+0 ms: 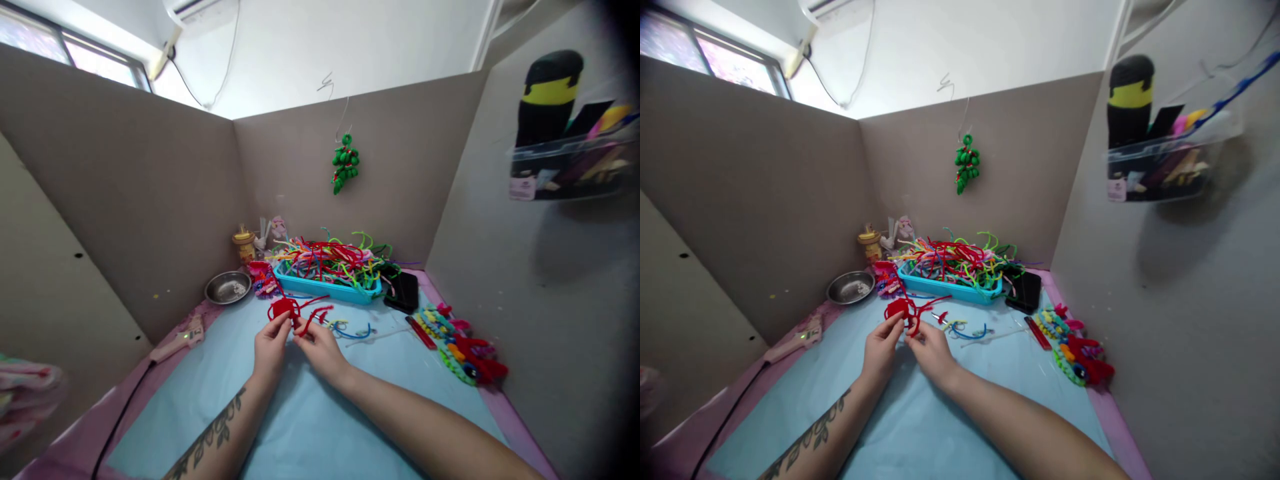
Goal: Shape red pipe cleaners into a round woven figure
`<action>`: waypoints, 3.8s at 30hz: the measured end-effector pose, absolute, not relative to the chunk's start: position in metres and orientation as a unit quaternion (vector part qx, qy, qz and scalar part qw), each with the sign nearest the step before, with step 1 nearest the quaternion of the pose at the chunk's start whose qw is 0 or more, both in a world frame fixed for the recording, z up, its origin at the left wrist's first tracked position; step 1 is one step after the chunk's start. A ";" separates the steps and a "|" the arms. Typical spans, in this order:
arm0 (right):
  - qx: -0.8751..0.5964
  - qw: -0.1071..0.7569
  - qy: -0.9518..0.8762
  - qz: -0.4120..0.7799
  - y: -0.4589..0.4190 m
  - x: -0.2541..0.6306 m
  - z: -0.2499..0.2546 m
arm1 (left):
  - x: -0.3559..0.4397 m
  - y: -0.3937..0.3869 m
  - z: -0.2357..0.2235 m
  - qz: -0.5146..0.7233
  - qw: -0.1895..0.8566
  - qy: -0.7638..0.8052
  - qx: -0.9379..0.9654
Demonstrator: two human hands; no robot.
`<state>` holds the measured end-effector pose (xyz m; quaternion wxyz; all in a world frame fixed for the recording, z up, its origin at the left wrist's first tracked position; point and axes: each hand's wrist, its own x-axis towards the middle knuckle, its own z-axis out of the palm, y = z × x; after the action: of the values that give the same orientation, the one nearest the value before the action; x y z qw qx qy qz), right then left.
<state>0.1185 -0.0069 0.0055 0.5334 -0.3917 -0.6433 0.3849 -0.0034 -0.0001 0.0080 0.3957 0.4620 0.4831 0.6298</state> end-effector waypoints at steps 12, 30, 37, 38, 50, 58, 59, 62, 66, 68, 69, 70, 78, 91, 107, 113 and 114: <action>-0.411 0.522 -0.674 0.323 -0.011 0.123 0.007 | -0.004 -0.005 0.012 0.608 0.368 0.472 0.522; -0.396 0.532 -0.616 0.425 0.017 0.139 0.015 | -0.005 0.003 0.007 0.614 0.483 0.441 0.442; -0.457 0.549 -0.617 0.330 0.018 0.134 0.005 | -0.001 0.004 -0.006 0.588 0.506 0.411 0.479; -0.460 0.554 -0.612 0.327 0.018 0.135 0.006 | -0.001 0.004 -0.006 0.584 0.501 0.412 0.489; -0.435 0.568 -0.587 0.379 0.025 0.139 -0.002 | -0.001 -0.002 0.002 0.561 0.444 0.429 0.552; -0.429 0.577 -0.553 0.421 0.029 0.141 0.001 | 0.001 0.000 0.001 0.569 0.437 0.445 0.537; -0.427 0.578 -0.543 0.435 0.029 0.141 0.002 | 0.001 0.000 0.001 0.570 0.436 0.446 0.535; -0.429 0.581 -0.538 0.436 0.030 0.143 0.005 | 0.002 -0.001 0.002 0.570 0.441 0.445 0.532; -0.435 0.580 -0.563 0.397 0.030 0.148 0.010 | 0.002 -0.001 0.003 0.563 0.448 0.450 0.529; -0.436 0.580 -0.570 0.385 0.029 0.149 0.013 | 0.001 -0.002 0.003 0.558 0.454 0.453 0.527; -0.436 0.581 -0.572 0.382 0.029 0.149 0.014 | 0.001 -0.002 0.003 0.556 0.456 0.453 0.526; -0.434 0.582 -0.573 0.380 0.029 0.149 0.014 | 0.001 -0.002 0.003 0.556 0.459 0.452 0.526; -0.417 0.559 -0.574 0.429 0.034 0.152 0.012 | -0.002 -0.002 -0.002 0.553 0.463 0.434 0.540; -0.393 0.615 -0.517 0.448 0.035 0.150 0.009 | -0.002 -0.008 0.009 0.597 0.248 0.453 0.614; -0.401 0.600 -0.500 0.479 0.022 0.137 0.009 | 0.007 -0.015 0.000 0.619 0.267 0.464 0.575; -0.384 0.619 -0.433 0.531 0.033 0.144 0.007 | 0.000 -0.007 0.005 0.614 0.220 0.494 0.575; -0.374 0.621 -0.423 0.544 0.035 0.145 0.006 | -0.001 -0.006 0.005 0.597 0.208 0.495 0.596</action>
<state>0.1446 0.0350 0.0061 0.6206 -0.3739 -0.4230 0.5442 -0.0008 -0.0056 0.0055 0.2082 0.5962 0.4951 0.5968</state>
